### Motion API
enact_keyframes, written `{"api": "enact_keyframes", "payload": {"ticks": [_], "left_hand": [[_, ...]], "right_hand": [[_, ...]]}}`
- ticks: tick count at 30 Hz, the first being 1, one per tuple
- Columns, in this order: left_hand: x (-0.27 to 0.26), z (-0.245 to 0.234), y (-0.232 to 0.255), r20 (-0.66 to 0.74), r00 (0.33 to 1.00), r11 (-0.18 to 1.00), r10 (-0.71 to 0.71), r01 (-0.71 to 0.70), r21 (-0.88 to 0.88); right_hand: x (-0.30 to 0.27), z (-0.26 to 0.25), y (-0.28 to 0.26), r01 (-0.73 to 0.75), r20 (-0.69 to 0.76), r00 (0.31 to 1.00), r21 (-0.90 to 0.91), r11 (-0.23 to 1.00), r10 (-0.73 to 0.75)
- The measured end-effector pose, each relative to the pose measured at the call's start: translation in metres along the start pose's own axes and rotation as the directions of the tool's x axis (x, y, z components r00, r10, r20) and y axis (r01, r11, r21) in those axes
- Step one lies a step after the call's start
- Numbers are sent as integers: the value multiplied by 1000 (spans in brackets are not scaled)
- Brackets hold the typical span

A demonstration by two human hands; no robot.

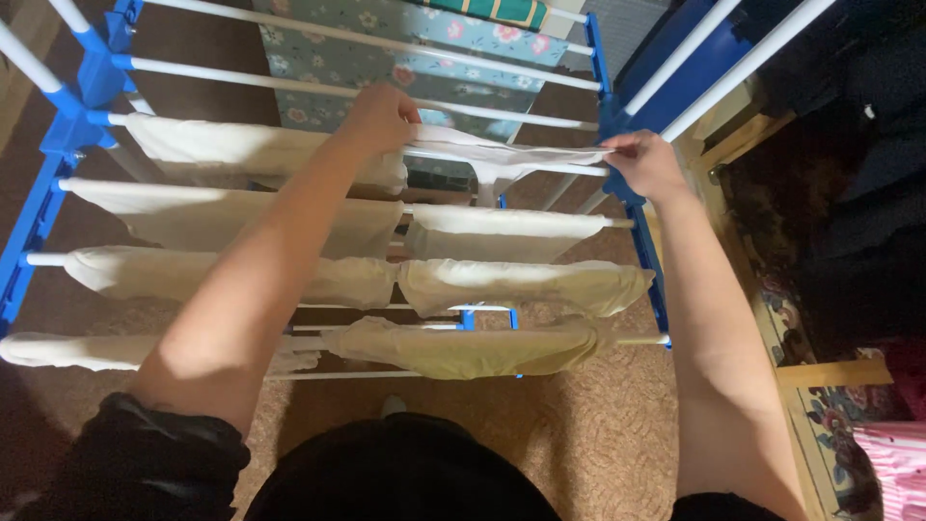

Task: The person removes a white cloth from a blue drying rack, then moves to a white laundry basket containing several garments. They repeatedly pick up small dark items, mostly socks, and hang them one by one on a white collapsible drying rack. The person continues this process until the basket is empty and the rack is filled with the hung items.

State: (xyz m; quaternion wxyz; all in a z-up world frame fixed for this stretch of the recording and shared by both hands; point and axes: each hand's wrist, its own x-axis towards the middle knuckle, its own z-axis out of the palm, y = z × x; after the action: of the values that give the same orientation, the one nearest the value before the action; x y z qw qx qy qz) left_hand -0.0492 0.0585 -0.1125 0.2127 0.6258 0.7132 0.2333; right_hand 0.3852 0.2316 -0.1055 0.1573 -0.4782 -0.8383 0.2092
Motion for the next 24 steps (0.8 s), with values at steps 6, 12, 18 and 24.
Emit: {"api": "enact_keyframes", "payload": {"ticks": [6,12,18,24], "left_hand": [[-36,1,10,171,966,979,196,-182,-94],[-52,-4,34,302,914,954,272,-297,41],[-41,7,26,303,931,975,203,-220,22],[-22,35,22,70,942,923,328,-335,188]], "right_hand": [[-26,-7,-28,249,30,968,-216,944,-249],[-24,2,-19,229,96,973,-390,892,-208],[-57,-22,-84,136,259,964,-299,944,-57],[-42,5,-60,145,162,983,-430,891,-82]]}}
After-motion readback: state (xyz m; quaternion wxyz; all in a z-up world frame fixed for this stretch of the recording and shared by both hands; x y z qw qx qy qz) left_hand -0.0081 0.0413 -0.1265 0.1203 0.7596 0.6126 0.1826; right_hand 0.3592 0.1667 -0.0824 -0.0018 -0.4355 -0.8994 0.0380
